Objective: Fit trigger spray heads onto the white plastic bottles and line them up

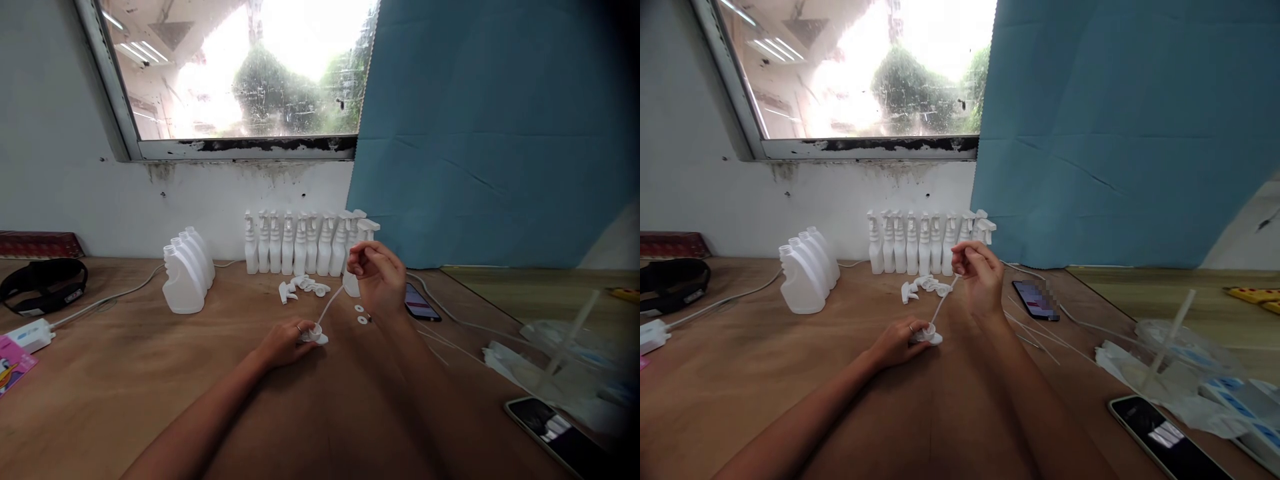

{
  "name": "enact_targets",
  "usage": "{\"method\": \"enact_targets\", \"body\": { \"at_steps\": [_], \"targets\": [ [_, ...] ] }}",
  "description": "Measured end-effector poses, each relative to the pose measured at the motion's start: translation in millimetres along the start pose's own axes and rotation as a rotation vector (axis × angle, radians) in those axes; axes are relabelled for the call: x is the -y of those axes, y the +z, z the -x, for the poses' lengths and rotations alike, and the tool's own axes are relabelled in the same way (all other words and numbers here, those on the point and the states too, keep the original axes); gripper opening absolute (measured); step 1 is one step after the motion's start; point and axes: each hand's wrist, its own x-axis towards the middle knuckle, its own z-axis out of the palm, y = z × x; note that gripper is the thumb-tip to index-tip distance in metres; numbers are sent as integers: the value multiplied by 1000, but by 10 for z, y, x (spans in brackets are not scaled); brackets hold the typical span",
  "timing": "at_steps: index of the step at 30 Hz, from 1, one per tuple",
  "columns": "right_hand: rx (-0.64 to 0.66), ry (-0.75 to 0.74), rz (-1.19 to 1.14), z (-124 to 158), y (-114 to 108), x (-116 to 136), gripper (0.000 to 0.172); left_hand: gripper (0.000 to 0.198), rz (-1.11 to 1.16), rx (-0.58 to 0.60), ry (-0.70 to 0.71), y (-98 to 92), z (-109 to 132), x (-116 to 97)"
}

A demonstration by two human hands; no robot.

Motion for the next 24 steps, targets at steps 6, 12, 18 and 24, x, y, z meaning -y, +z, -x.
{"method": "enact_targets", "body": {
  "at_steps": [6, 12, 18, 24],
  "targets": [
    [26, 37, 13, 35, 25, -18, 16, 34, 9, 1, -5, 13, 0, 10],
    [102, 101, 11, 82, 43, -69, 20, 35, 41, 16, -20, -4, -5, -2],
    [157, 173, 174, 70, -39, -290, 34, 43, 82, 20, -61, -22, -11, -25],
    [368, 93, 646, 73, -127, -455, 33, 38, 43, -41, -41, -19, -13, -12]
  ]
}}
